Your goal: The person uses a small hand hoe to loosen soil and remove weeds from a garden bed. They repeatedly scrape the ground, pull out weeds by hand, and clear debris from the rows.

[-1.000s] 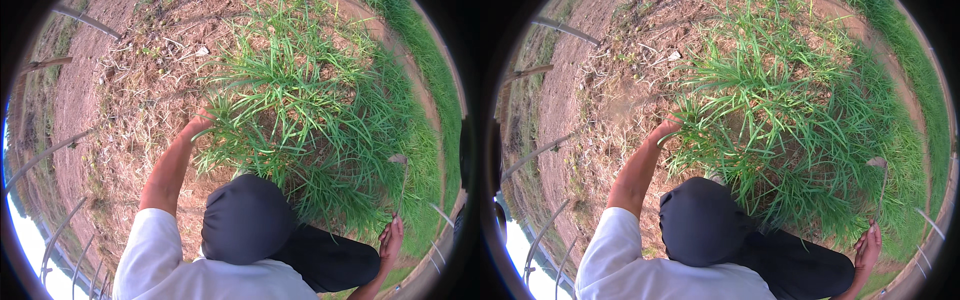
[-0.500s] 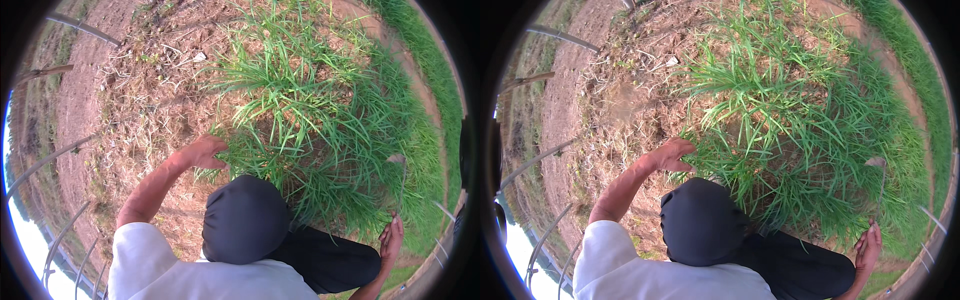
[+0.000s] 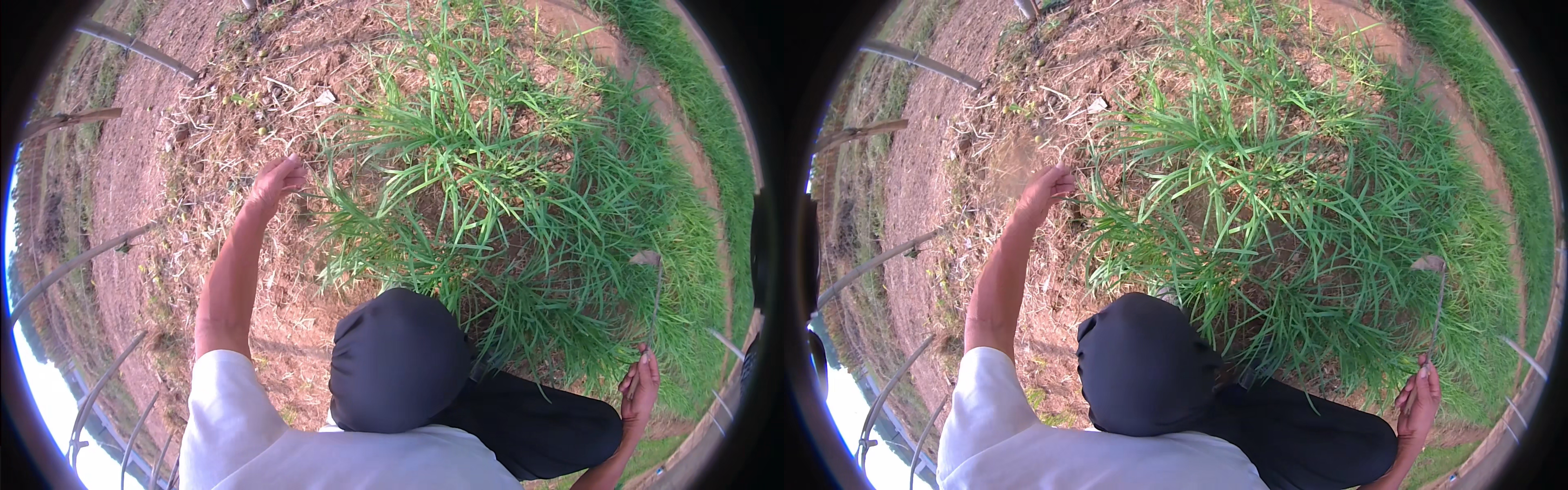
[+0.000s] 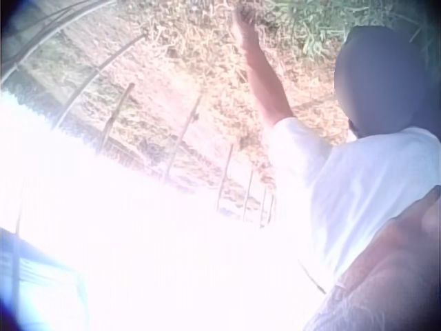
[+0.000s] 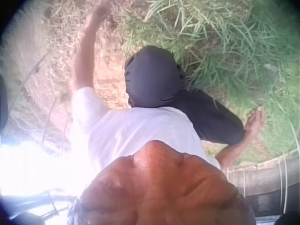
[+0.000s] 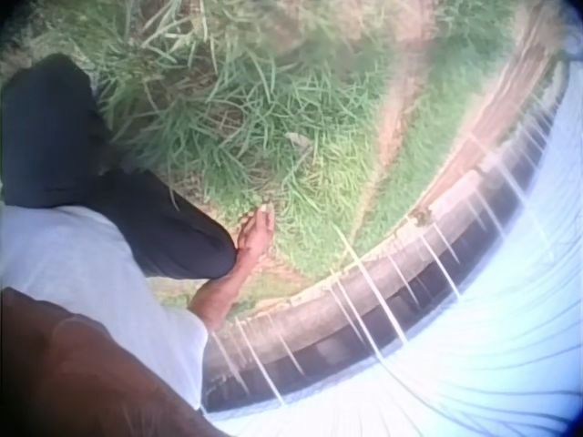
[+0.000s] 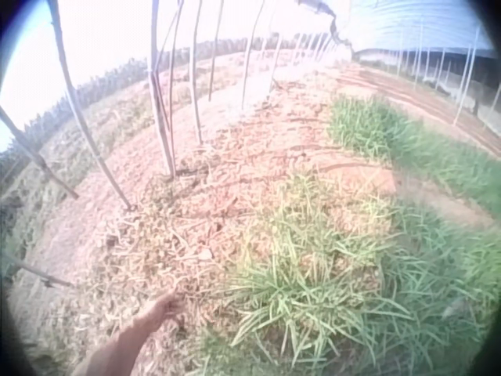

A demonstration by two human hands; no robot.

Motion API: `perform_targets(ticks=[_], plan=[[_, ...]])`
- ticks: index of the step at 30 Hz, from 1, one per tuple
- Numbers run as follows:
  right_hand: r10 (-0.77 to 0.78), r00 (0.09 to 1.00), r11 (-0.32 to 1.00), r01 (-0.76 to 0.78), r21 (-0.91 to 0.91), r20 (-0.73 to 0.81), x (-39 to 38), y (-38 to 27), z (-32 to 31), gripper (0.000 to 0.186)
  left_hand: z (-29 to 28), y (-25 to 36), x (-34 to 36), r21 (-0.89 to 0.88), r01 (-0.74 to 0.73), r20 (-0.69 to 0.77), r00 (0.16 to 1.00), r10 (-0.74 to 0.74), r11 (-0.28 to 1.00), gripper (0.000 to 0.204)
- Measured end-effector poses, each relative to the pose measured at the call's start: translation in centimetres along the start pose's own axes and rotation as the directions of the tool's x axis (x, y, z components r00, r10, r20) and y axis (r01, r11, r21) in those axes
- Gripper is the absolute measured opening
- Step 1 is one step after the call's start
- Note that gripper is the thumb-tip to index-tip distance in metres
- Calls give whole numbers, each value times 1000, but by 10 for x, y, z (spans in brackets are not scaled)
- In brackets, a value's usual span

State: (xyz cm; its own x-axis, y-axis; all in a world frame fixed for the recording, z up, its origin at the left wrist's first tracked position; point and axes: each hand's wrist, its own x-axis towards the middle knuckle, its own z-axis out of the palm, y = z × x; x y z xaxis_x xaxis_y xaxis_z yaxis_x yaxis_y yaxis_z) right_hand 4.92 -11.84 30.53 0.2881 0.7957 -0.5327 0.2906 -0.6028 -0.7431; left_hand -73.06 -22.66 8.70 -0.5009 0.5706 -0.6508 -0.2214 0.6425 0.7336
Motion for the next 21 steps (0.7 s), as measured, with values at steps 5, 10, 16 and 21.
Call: perform_targets(ticks=[5,10,16,21], plan=[[6,1000,1000,-7,29,4,-4,0,-4,37,40,8,56,503,-58,145,989,-18,862,43],[-10,1000,1000,10,24,6,-5,-5,-3,35,87,-27,91,527,-246,299,950,93,814,62],[26,998,998,-23,52,-63,-33,6,-14,35,199,46,24,804,-590,590,807,-30,-78,49],[-2,998,995,8,95,-66,-59,11,-25,35,236,57,36,825,-524,498,851,-166,-211,49]])
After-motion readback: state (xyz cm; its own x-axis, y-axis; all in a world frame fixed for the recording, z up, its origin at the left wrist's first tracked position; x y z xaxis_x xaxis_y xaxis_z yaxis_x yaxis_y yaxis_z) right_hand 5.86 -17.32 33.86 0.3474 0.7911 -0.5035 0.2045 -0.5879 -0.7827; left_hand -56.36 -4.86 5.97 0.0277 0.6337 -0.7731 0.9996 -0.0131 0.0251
